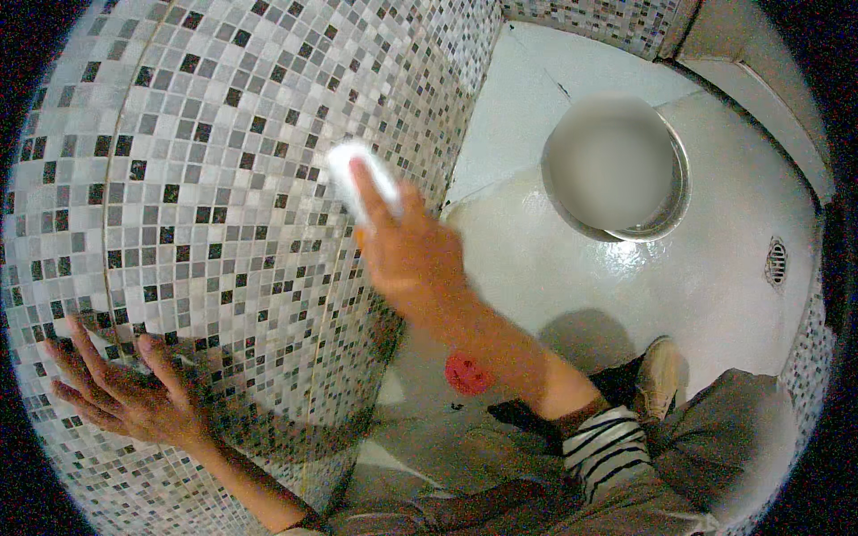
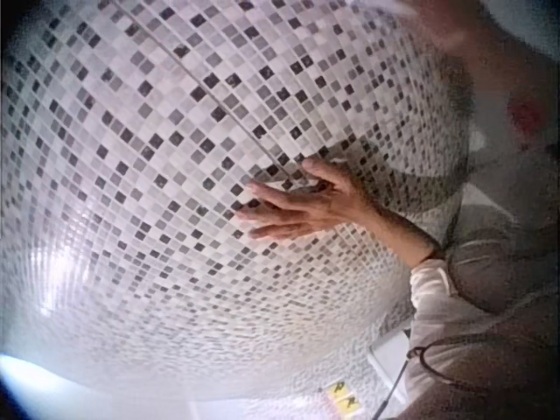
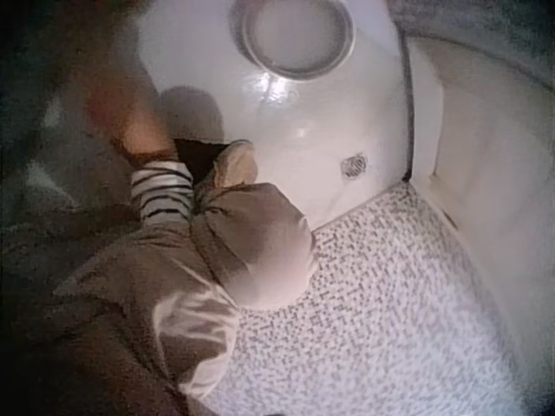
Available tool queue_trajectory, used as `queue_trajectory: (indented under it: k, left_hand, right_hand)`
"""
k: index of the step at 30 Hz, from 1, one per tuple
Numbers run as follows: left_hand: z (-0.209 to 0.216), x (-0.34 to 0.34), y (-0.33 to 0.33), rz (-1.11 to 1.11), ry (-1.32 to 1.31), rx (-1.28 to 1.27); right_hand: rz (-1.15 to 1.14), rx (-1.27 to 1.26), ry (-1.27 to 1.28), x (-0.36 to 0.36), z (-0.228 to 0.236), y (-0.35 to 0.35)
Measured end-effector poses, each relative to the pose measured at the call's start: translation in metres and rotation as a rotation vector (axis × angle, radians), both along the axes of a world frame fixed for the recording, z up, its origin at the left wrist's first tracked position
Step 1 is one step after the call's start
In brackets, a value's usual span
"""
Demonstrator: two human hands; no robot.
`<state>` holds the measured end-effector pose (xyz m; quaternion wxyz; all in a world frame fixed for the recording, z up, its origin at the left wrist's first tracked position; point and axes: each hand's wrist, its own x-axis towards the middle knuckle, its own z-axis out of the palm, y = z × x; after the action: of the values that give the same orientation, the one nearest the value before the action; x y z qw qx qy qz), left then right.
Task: The person cleans a tiled wall by hand using a white sponge, dipping it into a metal bowl of water on the floor.
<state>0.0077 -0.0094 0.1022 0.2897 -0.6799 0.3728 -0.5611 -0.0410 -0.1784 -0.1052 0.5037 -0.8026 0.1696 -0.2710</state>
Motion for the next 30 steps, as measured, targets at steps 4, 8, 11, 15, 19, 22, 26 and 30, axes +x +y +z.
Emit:
queue_trajectory:
  k: [4,8,11,15,19,22,26,30]
  left_hand:
    - [-0.009,0.004,0.002,0.038,0.012,-0.007]
    - [0.003,0.002,0.001,0.039,0.002,-0.025]
    - [0.003,0.004,0.003,0.023,0.001,-0.012]
    - [-0.014,0.010,-0.001,-0.030,0.048,-0.002]
    - [0.002,0.002,-0.007,-0.016,-0.002,-0.017]
    - [-0.002,0.003,-0.002,-0.019,0.020,0.010]
    - [-0.004,0.005,0.004,-0.029,0.018,0.039]
    - [0.003,0.003,-0.005,-0.014,-0.015,-0.021]
  right_hand:
    - [-0.265,-0.122,0.136,0.044,-0.010,-0.065]
    - [-0.245,-0.133,0.007,0.021,-0.016,-0.017]
    - [-0.056,-0.095,0.140,-0.003,-0.014,0.011]
    - [-0.207,-0.078,0.249,0.033,-0.031,-0.054]
    - [-0.225,-0.156,0.297,0.027,-0.024,-0.021]
    - [-0.165,-0.178,0.239,0.006,-0.032,0.010]
    - [-0.244,-0.101,0.172,0.029,-0.034,-0.036]
    - [-0.146,-0.128,0.237,0.013,-0.023,-0.013]
